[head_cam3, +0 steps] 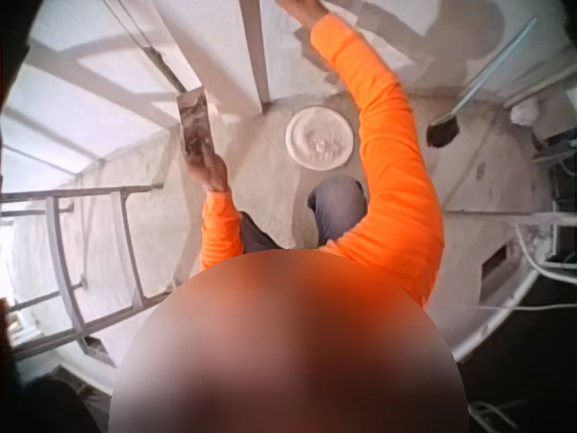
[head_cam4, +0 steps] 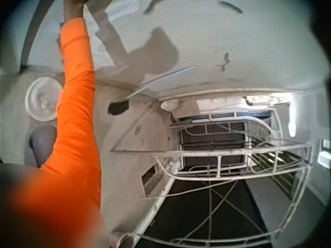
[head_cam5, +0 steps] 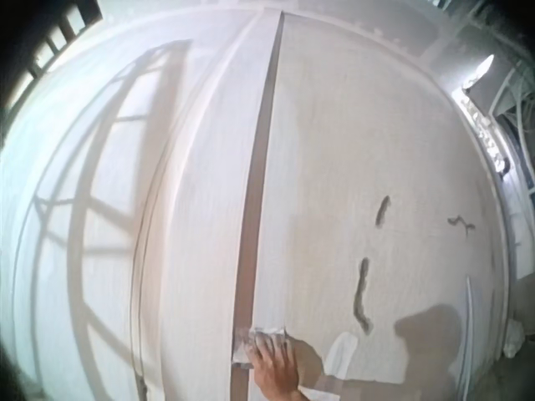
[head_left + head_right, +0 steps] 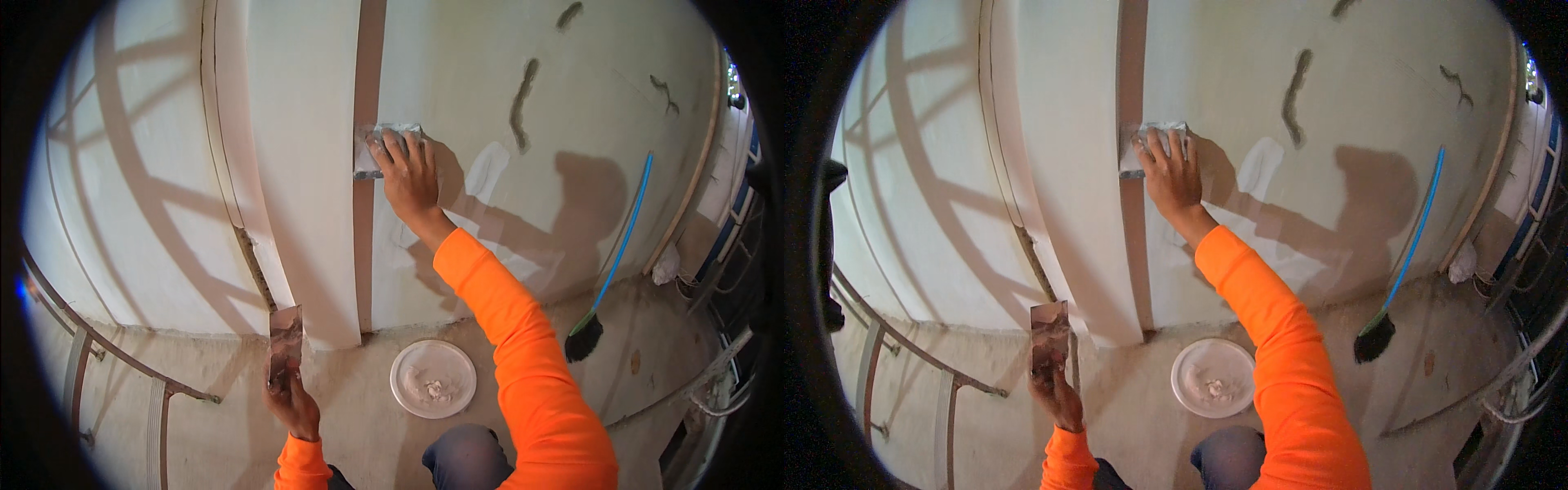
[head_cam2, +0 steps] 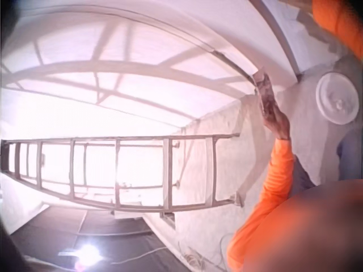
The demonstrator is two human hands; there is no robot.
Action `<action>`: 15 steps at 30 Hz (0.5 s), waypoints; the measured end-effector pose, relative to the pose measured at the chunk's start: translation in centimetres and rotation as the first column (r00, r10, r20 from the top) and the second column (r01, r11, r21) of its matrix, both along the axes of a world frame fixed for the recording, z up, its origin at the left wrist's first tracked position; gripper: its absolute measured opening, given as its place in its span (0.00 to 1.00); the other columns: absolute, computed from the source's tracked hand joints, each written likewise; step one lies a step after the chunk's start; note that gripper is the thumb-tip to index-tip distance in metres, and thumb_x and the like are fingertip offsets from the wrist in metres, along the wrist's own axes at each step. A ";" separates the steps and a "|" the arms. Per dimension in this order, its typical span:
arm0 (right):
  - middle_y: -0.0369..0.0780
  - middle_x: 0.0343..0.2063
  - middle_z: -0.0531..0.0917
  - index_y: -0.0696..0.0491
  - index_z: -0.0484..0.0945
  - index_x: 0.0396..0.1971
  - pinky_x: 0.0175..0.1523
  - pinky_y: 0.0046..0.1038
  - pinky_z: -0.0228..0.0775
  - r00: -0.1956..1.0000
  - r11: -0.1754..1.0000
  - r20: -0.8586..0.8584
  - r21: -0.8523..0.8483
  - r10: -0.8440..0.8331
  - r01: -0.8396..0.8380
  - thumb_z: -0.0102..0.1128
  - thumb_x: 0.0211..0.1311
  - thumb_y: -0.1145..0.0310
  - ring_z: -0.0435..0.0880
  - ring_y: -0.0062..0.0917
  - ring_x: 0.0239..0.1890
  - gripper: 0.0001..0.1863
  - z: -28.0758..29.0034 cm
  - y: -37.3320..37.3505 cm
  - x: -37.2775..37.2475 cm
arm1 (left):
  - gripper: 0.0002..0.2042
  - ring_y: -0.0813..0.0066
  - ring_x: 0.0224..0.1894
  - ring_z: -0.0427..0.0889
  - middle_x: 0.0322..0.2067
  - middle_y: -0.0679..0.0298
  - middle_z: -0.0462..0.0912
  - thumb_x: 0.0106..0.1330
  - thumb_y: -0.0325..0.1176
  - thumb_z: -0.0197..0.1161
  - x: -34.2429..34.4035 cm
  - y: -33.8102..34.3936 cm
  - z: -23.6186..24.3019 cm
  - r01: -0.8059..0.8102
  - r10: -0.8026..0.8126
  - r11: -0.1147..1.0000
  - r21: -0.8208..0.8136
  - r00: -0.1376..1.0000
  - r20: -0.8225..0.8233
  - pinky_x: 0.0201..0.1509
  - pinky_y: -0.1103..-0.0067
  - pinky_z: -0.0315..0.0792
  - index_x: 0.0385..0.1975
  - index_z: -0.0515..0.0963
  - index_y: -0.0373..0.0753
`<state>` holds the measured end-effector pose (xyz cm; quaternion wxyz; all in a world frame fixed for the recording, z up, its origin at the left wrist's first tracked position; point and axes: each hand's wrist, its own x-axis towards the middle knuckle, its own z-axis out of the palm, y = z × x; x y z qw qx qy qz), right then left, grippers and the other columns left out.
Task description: The person applies plaster to a wall using a trowel and a smaller putty knife. They repeatedly scoop plaster from a bucket and spread it along a vertical seam and adjacent wall area, smoothing the surface.
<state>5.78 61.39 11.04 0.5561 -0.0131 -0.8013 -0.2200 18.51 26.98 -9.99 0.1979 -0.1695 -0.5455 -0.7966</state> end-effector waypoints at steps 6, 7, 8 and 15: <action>0.36 0.65 0.78 0.42 0.81 0.64 0.69 0.53 0.66 1.000 1.000 0.028 -0.031 0.003 -0.002 0.57 0.67 0.74 0.74 0.42 0.65 0.25 -6.8 0.1 -0.1 | 0.17 0.71 0.58 0.83 0.56 0.58 0.84 0.76 0.18 0.58 -0.1 0.3 0.4 0.002 -0.003 1.000 0.019 0.999 0.042 0.65 0.74 0.75 0.62 0.76 0.27; 0.36 0.65 0.78 0.41 0.80 0.64 0.69 0.53 0.66 1.000 0.999 0.030 -0.038 0.009 -0.008 0.56 0.67 0.74 0.74 0.42 0.65 0.26 -8.0 0.0 0.1 | 0.16 0.71 0.57 0.83 0.56 0.58 0.84 0.76 0.20 0.58 0.0 0.4 0.7 -0.024 0.021 0.999 0.025 0.996 0.085 0.64 0.73 0.76 0.62 0.76 0.28; 0.37 0.66 0.77 0.41 0.79 0.66 0.70 0.54 0.66 0.998 0.998 0.062 -0.059 0.023 -0.020 0.58 0.66 0.75 0.73 0.43 0.66 0.29 -9.2 -0.2 0.5 | 0.16 0.70 0.56 0.84 0.55 0.58 0.85 0.76 0.21 0.60 0.2 0.6 0.9 0.054 -0.067 0.992 0.112 0.991 0.117 0.61 0.71 0.78 0.62 0.76 0.29; 0.37 0.59 0.83 0.48 0.79 0.66 0.67 0.40 0.68 0.803 0.641 0.239 -0.737 0.546 -0.216 0.60 0.71 0.74 0.77 0.34 0.62 0.24 -14.3 -4.3 11.0 | 0.19 0.62 0.50 0.88 0.53 0.59 0.85 0.73 0.27 0.63 1.5 0.8 2.2 0.373 -0.674 0.699 0.610 0.627 0.390 0.52 0.65 0.85 0.63 0.75 0.39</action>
